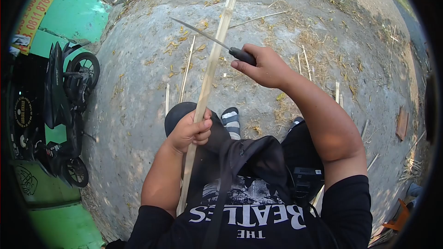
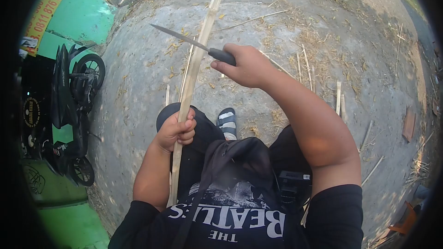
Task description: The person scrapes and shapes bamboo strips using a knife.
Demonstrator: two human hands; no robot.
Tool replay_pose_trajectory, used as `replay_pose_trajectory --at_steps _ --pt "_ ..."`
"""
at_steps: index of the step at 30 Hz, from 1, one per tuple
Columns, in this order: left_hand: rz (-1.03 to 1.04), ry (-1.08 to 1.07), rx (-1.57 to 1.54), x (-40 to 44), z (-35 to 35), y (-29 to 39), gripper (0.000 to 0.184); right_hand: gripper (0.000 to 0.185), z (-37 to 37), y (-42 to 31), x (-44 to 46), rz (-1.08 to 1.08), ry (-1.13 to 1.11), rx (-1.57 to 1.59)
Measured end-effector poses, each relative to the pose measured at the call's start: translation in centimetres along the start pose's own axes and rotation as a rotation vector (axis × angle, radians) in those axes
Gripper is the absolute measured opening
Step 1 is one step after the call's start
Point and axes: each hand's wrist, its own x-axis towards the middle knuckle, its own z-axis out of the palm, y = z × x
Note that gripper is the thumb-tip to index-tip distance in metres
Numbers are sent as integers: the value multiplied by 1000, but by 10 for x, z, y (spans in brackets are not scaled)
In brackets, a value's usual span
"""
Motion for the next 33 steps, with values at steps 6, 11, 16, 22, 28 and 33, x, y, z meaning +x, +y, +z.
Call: replay_pose_trajectory --at_steps 6,11,16,22,28,33 --pt "-14 43 53 3 3 -5 21 36 22 -20 -12 -214 -127 -282" --pt "-8 147 111 8 15 -6 26 44 24 -26 -14 -210 -211 -377" --pt "3 171 151 9 19 -6 28 50 15 -29 -8 -81 -248 -416" --pt "8 177 137 8 15 -4 30 52 28 -35 -13 -104 -349 -429" --pt "-4 213 110 6 12 -4 31 50 26 -20 -2 -20 -269 -410" --pt "-10 258 171 8 19 -8 33 51 25 -25 -10 -21 -311 -452"
